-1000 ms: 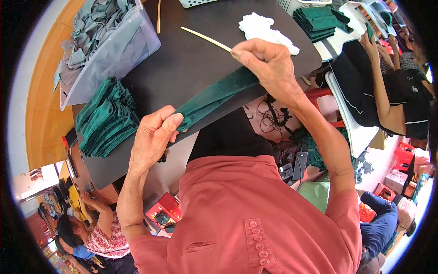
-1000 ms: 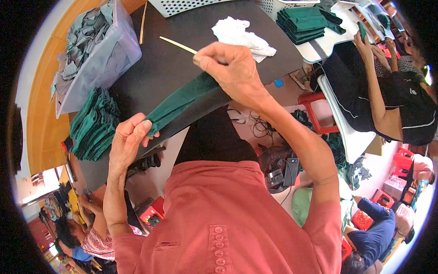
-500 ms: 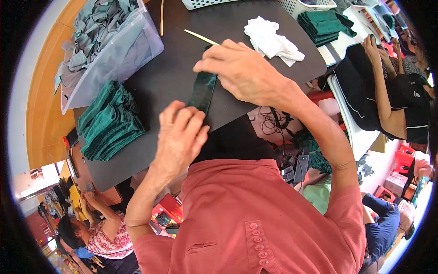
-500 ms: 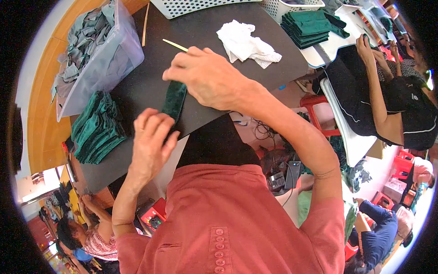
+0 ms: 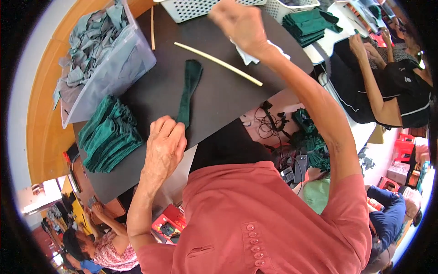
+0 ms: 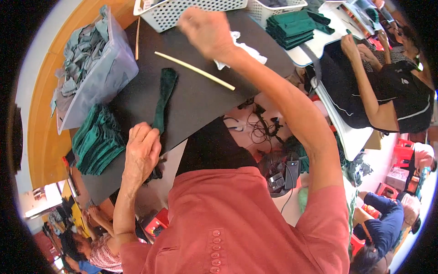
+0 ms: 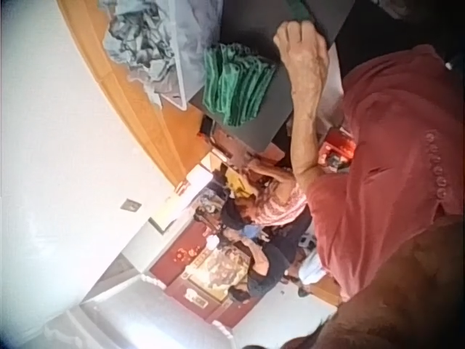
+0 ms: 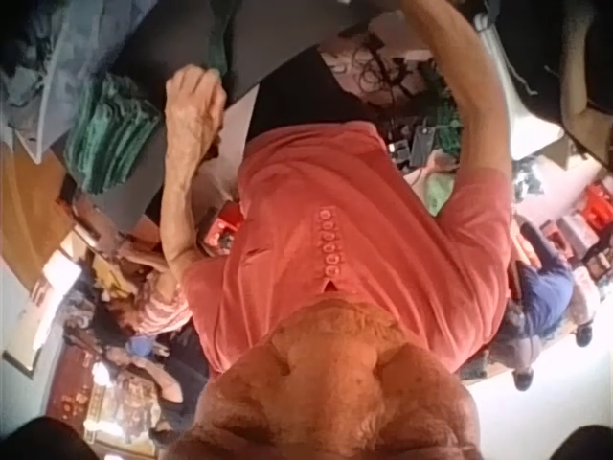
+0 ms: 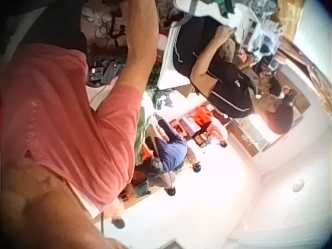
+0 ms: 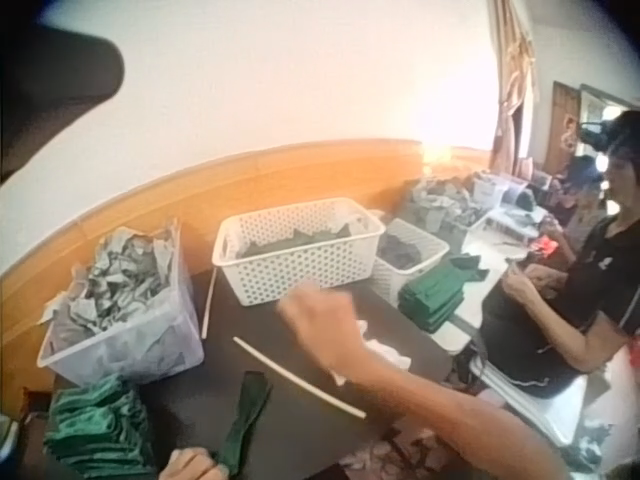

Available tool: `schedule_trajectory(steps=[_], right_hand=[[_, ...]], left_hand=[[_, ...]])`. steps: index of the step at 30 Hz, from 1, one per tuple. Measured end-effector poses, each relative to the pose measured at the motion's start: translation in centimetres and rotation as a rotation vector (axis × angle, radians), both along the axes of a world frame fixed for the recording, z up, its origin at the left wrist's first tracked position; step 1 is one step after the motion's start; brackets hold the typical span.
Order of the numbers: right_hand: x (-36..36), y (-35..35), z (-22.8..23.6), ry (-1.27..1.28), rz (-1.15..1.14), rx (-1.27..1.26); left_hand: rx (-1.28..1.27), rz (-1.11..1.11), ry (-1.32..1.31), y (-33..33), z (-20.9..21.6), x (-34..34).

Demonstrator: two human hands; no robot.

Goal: Use a wooden stick to turn green fabric tubes right-side out in a textile workshop.

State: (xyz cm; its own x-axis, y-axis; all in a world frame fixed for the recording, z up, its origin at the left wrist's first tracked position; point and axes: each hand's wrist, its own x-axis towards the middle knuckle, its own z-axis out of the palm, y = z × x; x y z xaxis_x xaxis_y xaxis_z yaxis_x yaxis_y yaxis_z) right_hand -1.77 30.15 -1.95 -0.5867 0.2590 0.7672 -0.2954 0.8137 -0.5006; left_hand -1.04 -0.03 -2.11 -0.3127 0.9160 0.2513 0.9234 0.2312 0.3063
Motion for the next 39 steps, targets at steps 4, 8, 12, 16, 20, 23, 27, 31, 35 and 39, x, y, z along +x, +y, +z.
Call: schedule_trajectory(steps=[4, 8, 12, 16, 20, 23, 27, 31, 35, 39], right_hand=[[2.3, 2.3, 2.7, -0.084, -0.179, -0.115], [5.2, 3.0, 0.9, -0.321, -0.196, 0.298], [6.3, 3.5, -3.3, -0.397, -0.213, 0.427], [6.0, 3.8, -2.8, -0.620, -0.214, 0.433], [6.6, 4.1, -3.9, -0.251, -0.238, 0.329], [7.4, 2.2, -1.4, -0.443, -0.174, 0.234], [6.3, 3.7, -3.5, -0.476, -0.162, 0.452], [6.2, 3.6, -3.8, -0.539, -0.173, 0.383], [7.6, 2.7, -3.0, -0.231, -0.187, 0.394], [7.7, -1.2, 1.0, -0.183, -0.371, 0.545]], left_hand=[[0.010, 0.158, -0.008, 0.0, 0.2, 1.1], [0.013, 0.146, 0.031, 0.0, -0.1, 1.3], [0.088, 0.119, 0.051, 1.1, 0.1, 1.6], [0.129, 0.087, 0.054, 2.7, 0.8, 1.5], [0.165, 0.069, 0.067, 4.0, 1.3, 1.0], [0.144, 0.103, 0.058, 4.4, 0.6, 0.7], [0.102, 0.153, 0.121, 6.4, -0.8, -0.4], [0.082, 0.123, 0.198, 6.9, -1.0, -1.4], [0.308, 0.209, -0.132, 5.3, -0.9, -3.0], [0.291, 0.352, -0.831, 4.0, 0.6, -3.5]])
